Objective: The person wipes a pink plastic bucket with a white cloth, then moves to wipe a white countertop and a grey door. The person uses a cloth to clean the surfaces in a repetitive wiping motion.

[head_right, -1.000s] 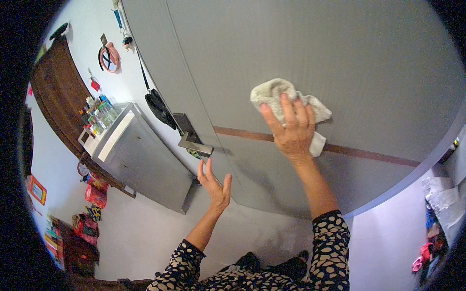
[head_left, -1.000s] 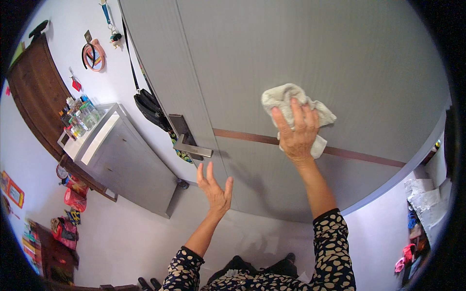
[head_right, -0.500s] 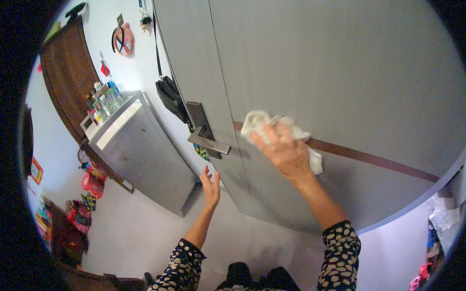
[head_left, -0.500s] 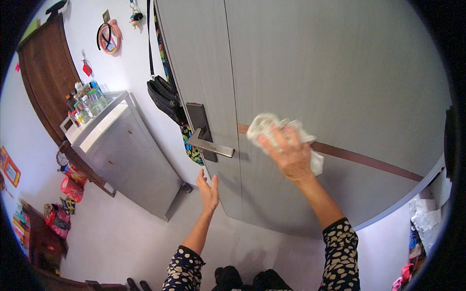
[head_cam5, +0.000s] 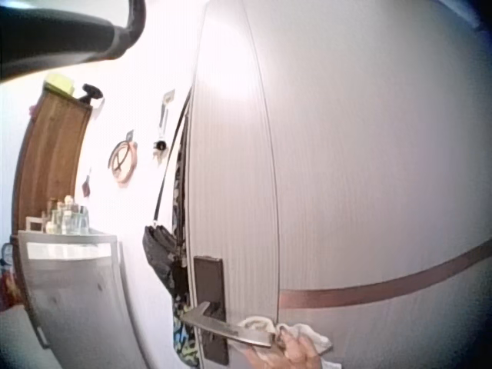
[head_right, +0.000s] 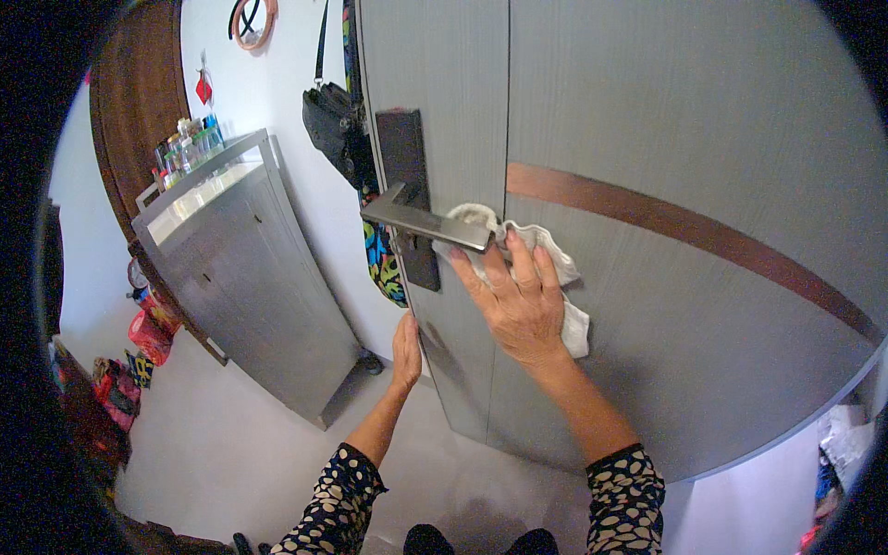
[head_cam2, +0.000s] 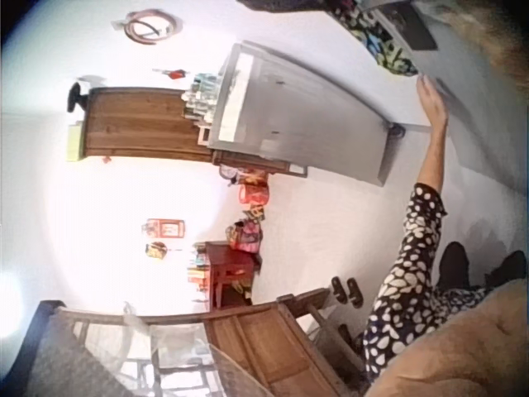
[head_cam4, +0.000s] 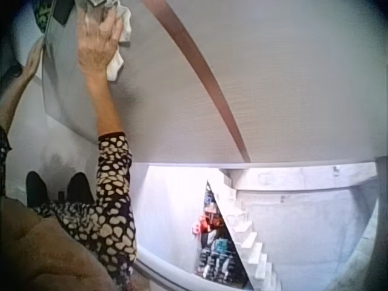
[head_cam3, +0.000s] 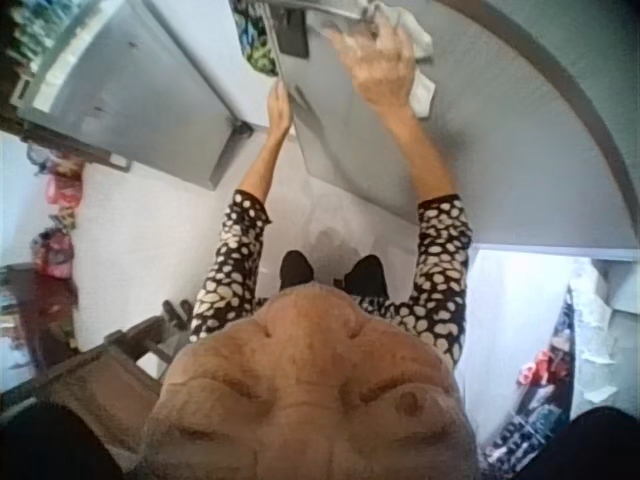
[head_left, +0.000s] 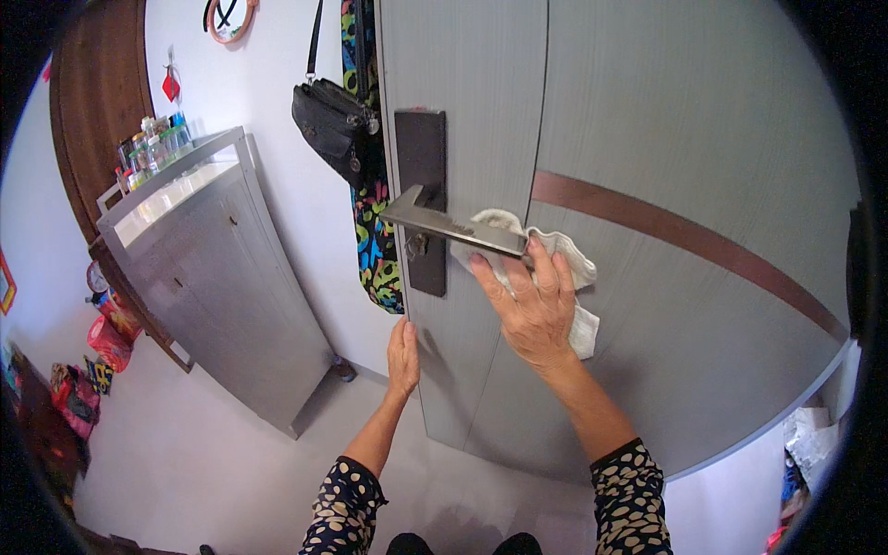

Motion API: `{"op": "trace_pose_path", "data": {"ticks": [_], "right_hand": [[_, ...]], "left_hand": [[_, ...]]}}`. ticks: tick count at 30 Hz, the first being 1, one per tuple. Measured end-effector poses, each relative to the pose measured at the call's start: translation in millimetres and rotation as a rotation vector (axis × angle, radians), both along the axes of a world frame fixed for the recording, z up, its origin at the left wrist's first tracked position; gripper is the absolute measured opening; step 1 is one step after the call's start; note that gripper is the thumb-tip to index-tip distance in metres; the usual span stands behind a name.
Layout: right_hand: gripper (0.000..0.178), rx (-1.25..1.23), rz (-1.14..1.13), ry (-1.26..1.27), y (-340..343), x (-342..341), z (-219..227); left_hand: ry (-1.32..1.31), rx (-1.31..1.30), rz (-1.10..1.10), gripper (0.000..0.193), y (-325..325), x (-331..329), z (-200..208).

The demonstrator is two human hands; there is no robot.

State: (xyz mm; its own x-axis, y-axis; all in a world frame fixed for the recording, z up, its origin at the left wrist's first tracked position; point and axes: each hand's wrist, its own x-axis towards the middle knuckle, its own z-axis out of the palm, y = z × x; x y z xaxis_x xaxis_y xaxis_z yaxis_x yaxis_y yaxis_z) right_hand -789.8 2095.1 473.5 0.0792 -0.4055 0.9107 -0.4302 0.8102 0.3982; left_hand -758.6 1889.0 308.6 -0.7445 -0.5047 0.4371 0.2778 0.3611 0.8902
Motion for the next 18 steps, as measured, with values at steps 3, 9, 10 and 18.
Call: {"op": "trace_pose_path", "data": {"ticks": [3,9,10,18], "right_hand": [[0.04,-0.081,-0.016,-0.01,-17,1,0],[0.041,-0.239,0.015,0.055,-36,-1,10],[0.04,-0.232,0.019,0.056,-38,0,8],[0.043,-0.062,0.131,0.028,-54,2,-63]], "left_hand": [[0.007,0.006,-0.061,0.052,-12,-12,-12],[0.011,-0.001,-0.119,0.044,-25,-22,-28],[0.066,-0.038,-0.095,0.043,-27,-28,-34],[0.276,-0.034,-0.023,0.05,-9,-48,-49]]}}
